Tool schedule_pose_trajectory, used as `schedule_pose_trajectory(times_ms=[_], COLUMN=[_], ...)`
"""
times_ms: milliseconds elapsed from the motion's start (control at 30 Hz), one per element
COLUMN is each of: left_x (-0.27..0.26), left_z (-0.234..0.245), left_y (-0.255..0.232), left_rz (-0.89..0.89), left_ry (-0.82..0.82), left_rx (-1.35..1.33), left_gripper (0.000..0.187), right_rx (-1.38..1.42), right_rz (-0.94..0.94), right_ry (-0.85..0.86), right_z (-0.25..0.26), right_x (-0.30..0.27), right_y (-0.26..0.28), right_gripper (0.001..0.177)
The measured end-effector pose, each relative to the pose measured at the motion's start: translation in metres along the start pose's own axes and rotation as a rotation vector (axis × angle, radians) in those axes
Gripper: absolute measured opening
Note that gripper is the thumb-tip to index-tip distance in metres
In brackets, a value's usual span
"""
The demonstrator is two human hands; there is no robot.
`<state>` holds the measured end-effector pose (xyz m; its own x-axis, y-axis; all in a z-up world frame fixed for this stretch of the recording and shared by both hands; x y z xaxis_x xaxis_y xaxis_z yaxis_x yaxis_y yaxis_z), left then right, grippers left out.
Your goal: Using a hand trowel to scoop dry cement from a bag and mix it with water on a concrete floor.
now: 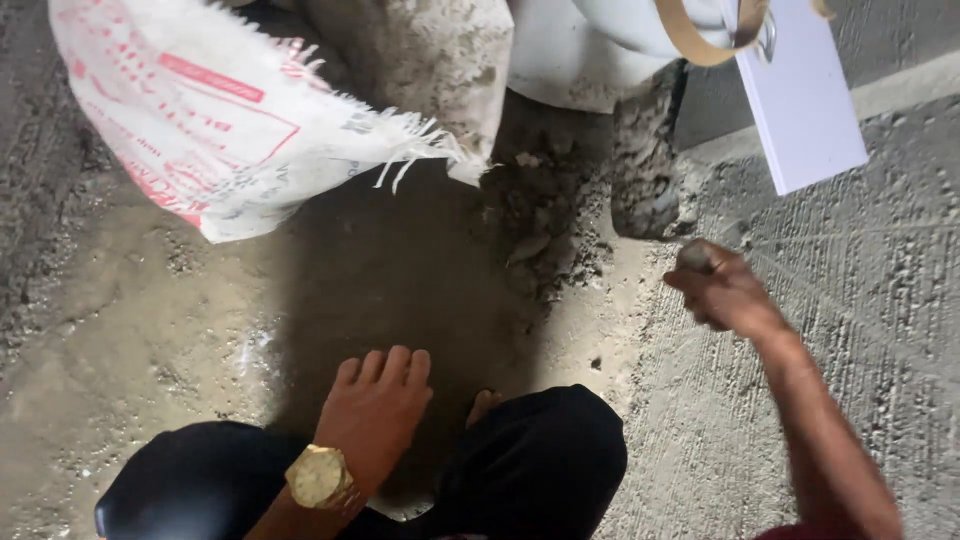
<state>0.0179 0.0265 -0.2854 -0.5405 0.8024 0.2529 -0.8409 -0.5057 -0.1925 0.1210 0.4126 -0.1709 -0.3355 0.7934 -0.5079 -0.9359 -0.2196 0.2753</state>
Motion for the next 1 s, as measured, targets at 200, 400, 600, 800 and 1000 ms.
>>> schedule_pose_trajectory(times_ms=[200, 400, 600, 800, 1000], left_x=[-0.001, -0.004, -0.006, -0.008, -0.012], left_z=[-0.007, -0.024, -0.015, -0.016, -0.036], left_y=[0.001, 0.001, 0.006, 0.02, 0.023], left_rz=[0.009, 0.001, -0.009, 0.028, 0.055], left_ry=[-0.031, 0.021, -0.024, 0.018, 0.143], left_rx=[-0.031, -0.092, -0.035, 0.013, -0.044], left_gripper=[0.036, 0.042, 0.027, 0.032, 0.032], right_rx=[0.004, -0.34, -0.547, -1.029, -0.978], right_rz=[0.163, 0.507, 0.935, 1.273, 1.217], right_ry=[0.035, 0.066, 0.094, -0.359, -0.389], right_z=[0.032, 0.003, -0.117, -0.204, -0.172], right_x=[-0.035, -0.048, -0.015, 0.012, 0.016], right_y=[0.102, 0.239, 0.351, 0.383, 0.346], right_gripper=[0.019, 0.025, 0.036, 0.043, 0.071])
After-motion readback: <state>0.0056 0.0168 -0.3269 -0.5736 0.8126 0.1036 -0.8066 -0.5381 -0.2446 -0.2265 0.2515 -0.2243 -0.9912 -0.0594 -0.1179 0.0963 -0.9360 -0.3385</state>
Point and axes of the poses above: each hand's wrist, its own x-axis towards the middle knuckle, its own z-axis out of the back of the hand, y = z × x, the point moved 5 cm from there along x, towards the middle knuckle, and after that the axes turned 7 degrees about -y, right-handed, at the moved point
